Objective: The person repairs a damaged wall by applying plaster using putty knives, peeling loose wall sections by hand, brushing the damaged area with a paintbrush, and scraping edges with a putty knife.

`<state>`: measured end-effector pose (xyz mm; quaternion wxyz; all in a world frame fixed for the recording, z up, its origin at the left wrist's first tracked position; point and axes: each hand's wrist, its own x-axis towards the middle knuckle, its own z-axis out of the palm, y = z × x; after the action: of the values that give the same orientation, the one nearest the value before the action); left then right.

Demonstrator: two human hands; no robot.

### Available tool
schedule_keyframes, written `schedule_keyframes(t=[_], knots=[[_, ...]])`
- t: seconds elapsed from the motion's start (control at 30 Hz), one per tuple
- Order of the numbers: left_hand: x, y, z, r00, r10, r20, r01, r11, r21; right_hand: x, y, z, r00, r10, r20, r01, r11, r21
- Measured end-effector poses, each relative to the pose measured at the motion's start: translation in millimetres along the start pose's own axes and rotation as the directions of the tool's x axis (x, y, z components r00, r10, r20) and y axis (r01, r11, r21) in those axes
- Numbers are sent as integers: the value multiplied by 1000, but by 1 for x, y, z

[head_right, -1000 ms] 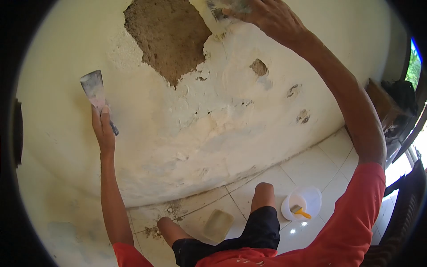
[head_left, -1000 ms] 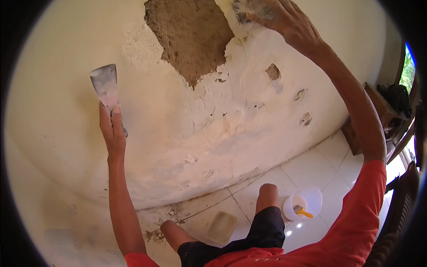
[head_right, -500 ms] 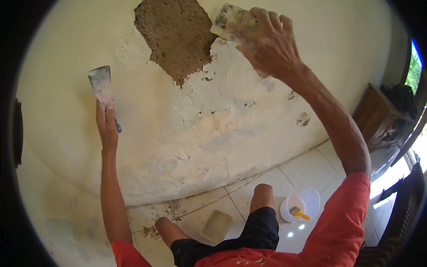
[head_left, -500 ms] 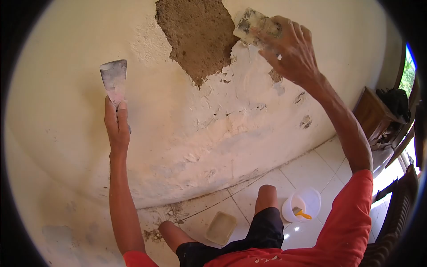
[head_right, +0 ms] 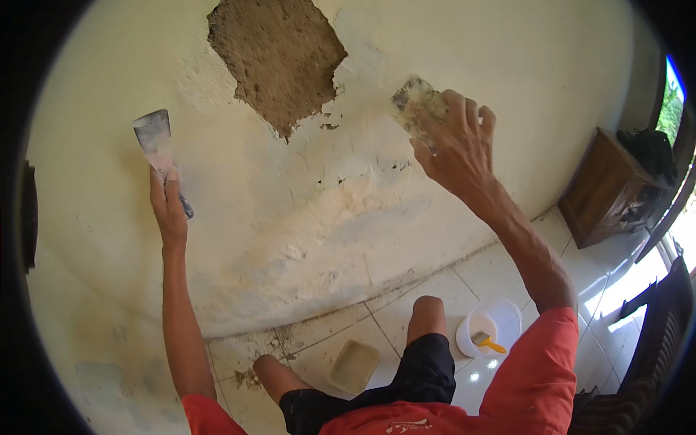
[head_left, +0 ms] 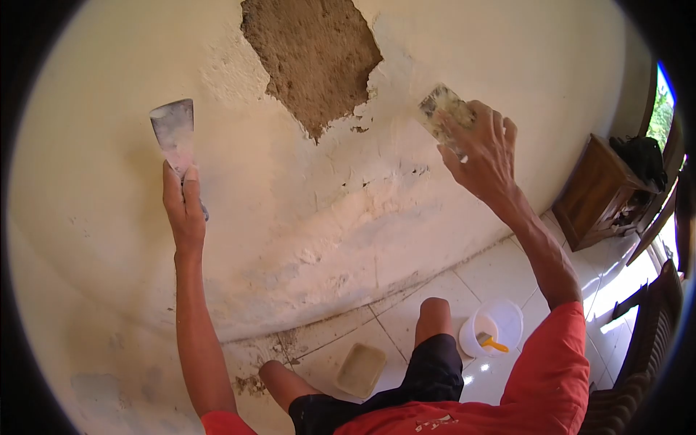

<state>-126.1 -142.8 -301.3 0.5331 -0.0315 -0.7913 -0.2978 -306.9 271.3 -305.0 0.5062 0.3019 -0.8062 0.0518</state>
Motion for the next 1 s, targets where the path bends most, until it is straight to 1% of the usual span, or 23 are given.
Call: schedule_keyframes(t=[0.03,0.07,0.13,0.2,0.23,0.27,0.3,0.33,0.37,0.4,0.47,0.5,0.57,0.6,0.63,0.67,0.77,0.83,0.87,0.9,0.93,0.97,1.0], knots=[[0,0,1,999,42,-13,-41,998,41,0,3,-3,994,-35,-100,35,999,3],[-1,0,2,996,82,-22,-80,993,83,6,5,-6,994,-34,-99,34,999,3],[-2,0,2,998,58,-29,-56,996,66,25,14,-14,982,20,-187,-6,997,73],[-3,2,4,999,33,-36,-31,999,39,41,26,-29,989,96,-117,-88,994,73],[-3,4,4,999,14,-49,-13,1000,11,44,33,-33,968,247,-46,-211,899,383],[-2,5,5,998,-3,-65,2,1000,-16,42,39,-35,928,368,62,-319,695,644],[-1,5,5,998,-3,-57,1,1000,-22,31,43,-39,928,338,159,-339,585,737],[-1,4,5,999,24,-38,-25,1000,-17,16,42,-34,925,343,163,-346,585,733],[-1,3,4,999,48,-18,-48,999,-12,-4,39,-21,879,372,299,-401,234,886],[-1,2,3,999,45,-15,-46,999,-13,-22,35,-12,834,343,433,-405,-153,901],[-1,2,1,999,38,-24,-38,999,-8,-49,13,-9,777,196,598,-361,-639,680],[-1,7,0,999,27,-20,-27,1000,1,-59,0,-8,793,107,599,-328,-754,569],[-3,20,-5,982,-187,5,187,982,-29,-70,-23,-9,812,19,584,-327,-813,481],[-12,23,-8,982,-188,7,188,982,-15,-72,-32,-10,841,-51,539,-315,-855,411],[-28,26,-8,955,-266,134,265,964,30,-76,-40,-10,849,-70,524,-316,-862,397],[-44,32,-10,903,-347,252,337,938,85,-78,-48,-14,850,-77,522,-314,-868,383],[-123,98,19,766,-550,334,600,797,-62,-91,-68,-26,765,-76,639,-402,-832,382],[-157,118,28,608,-633,479,780,589,-212,-102,-77,-25,801,-97,591,-511,-626,590],[-164,131,28,504,-647,573,860,434,-266,-105,-87,-23,789,-133,600,-534,-632,561],[-172,137,27,484,-678,554,874,412,-258,-108,-96,-22,820,3,573,-475,-557,682],[-177,140,27,446,-622,643,893,364,-266,-110,-104,-20,846,131,517,-413,-454,790],[-182,142,27,406,-555,726,910,313,-270,-112,-106,-19,857,108,503,-441,-351,826],[-186,146,26,395,-578,714,917,295,-269,-113,-110,-19,852,82,518,-459,-361,812]])
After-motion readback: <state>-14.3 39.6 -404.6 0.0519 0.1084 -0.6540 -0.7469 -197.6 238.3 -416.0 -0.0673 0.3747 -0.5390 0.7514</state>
